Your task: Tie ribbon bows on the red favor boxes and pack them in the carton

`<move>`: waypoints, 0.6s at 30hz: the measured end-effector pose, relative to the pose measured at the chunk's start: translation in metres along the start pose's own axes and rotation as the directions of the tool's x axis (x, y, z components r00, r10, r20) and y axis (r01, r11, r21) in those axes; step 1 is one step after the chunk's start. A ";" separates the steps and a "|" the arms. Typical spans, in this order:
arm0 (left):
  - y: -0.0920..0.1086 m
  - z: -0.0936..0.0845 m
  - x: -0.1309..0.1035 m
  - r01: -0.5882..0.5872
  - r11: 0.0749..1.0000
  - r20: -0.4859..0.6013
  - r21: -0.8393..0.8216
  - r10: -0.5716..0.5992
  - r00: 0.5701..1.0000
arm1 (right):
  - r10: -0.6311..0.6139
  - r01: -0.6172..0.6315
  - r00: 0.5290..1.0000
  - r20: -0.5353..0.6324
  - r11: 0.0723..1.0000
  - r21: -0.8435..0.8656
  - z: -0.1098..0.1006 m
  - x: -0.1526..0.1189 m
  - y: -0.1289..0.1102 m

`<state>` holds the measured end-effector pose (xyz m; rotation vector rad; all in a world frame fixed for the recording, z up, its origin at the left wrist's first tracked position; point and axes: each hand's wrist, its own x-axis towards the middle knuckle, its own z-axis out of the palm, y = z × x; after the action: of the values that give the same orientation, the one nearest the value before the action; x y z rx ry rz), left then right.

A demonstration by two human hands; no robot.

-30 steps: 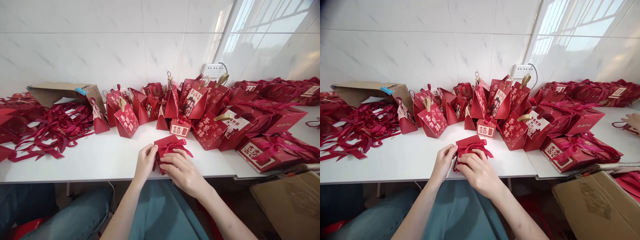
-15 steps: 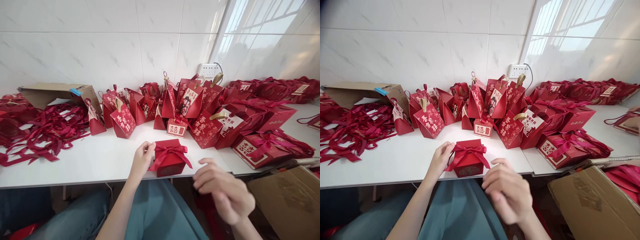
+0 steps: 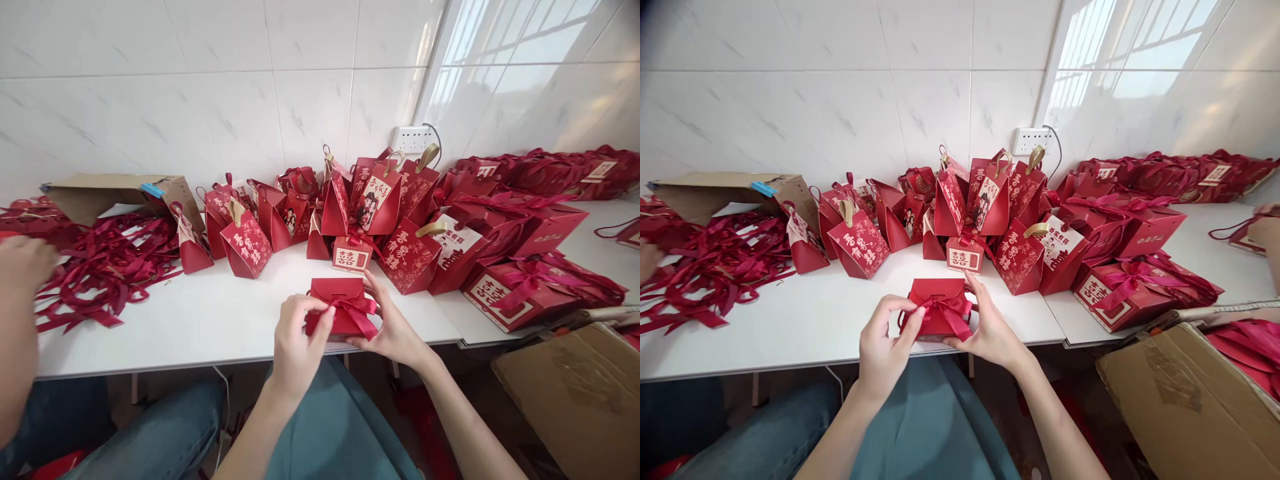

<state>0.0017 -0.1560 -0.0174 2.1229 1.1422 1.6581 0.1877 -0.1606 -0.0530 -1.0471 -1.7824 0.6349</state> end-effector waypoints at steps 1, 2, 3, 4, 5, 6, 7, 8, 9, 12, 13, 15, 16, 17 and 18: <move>0.004 0.001 -0.002 -0.149 0.989 -0.023 0.022 0.149 0.989 | -0.061 0.059 0.997 -0.057 0.998 -0.039 0.002 -0.004 -0.001; 0.008 0.001 -0.004 -0.281 0.959 -0.042 0.043 0.282 0.958 | -0.116 0.107 0.987 -0.110 0.991 -0.079 0.003 -0.008 -0.002; 0.011 0.001 -0.005 -0.385 0.920 -0.056 0.066 0.389 0.920 | -0.162 0.145 0.974 -0.157 0.983 -0.115 0.003 -0.012 -0.003; 0.014 0.001 -0.007 -0.460 0.883 -0.062 0.089 0.466 0.883 | -0.199 0.173 0.960 -0.196 0.975 -0.141 0.003 -0.016 -0.005; 0.017 0.001 -0.008 -0.512 0.852 -0.064 0.110 0.520 0.852 | -0.221 0.188 0.948 -0.228 0.969 -0.158 0.003 -0.020 -0.007; 0.019 0.001 -0.010 -0.544 0.830 -0.060 0.124 0.554 0.830 | -0.232 0.193 0.940 -0.252 0.967 -0.168 0.002 -0.024 -0.009; 0.022 0.000 -0.011 -0.565 0.816 -0.053 0.126 0.574 0.817 | -0.238 0.196 0.932 -0.272 0.965 -0.172 0.000 -0.028 -0.011; 0.025 0.000 -0.012 -0.579 0.807 -0.044 0.117 0.586 0.809 | -0.241 0.196 0.927 -0.289 0.965 -0.174 -0.002 -0.032 -0.012; 0.027 -0.001 -0.014 -0.591 0.800 -0.038 0.102 0.597 0.801 | -0.242 0.197 0.923 -0.300 0.965 -0.174 -0.004 -0.035 -0.013; 0.033 0.000 -0.012 -0.586 0.810 -0.044 0.010 0.586 0.809 | -0.254 0.204 0.913 -0.320 0.962 -0.183 -0.013 -0.044 -0.016; 0.033 0.001 -0.009 -0.564 0.825 -0.067 -0.031 0.561 0.825 | -0.262 0.206 0.908 -0.326 0.959 -0.195 -0.017 -0.047 -0.018; 0.030 0.008 -0.001 -0.455 0.885 -0.131 -0.100 0.442 0.887 | -0.291 0.209 0.898 -0.330 0.942 -0.263 -0.029 -0.054 -0.023; 0.026 0.013 0.004 -0.354 0.929 -0.136 -0.112 0.339 0.931 | -0.307 0.201 0.892 -0.331 0.926 -0.320 -0.037 -0.058 -0.026; 0.021 0.021 0.009 -0.233 0.967 -0.106 -0.101 0.222 0.969 | -0.320 0.181 0.884 -0.341 0.907 -0.380 -0.046 -0.063 -0.029; 0.016 0.030 0.012 -0.115 0.991 -0.039 -0.064 0.113 0.993 | -0.326 0.144 0.868 -0.376 0.888 -0.437 -0.055 -0.069 -0.034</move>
<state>0.0364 -0.1497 -0.0097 2.1629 0.9779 1.7639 0.2384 -0.2388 -0.0352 -1.1026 -1.6227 -0.1333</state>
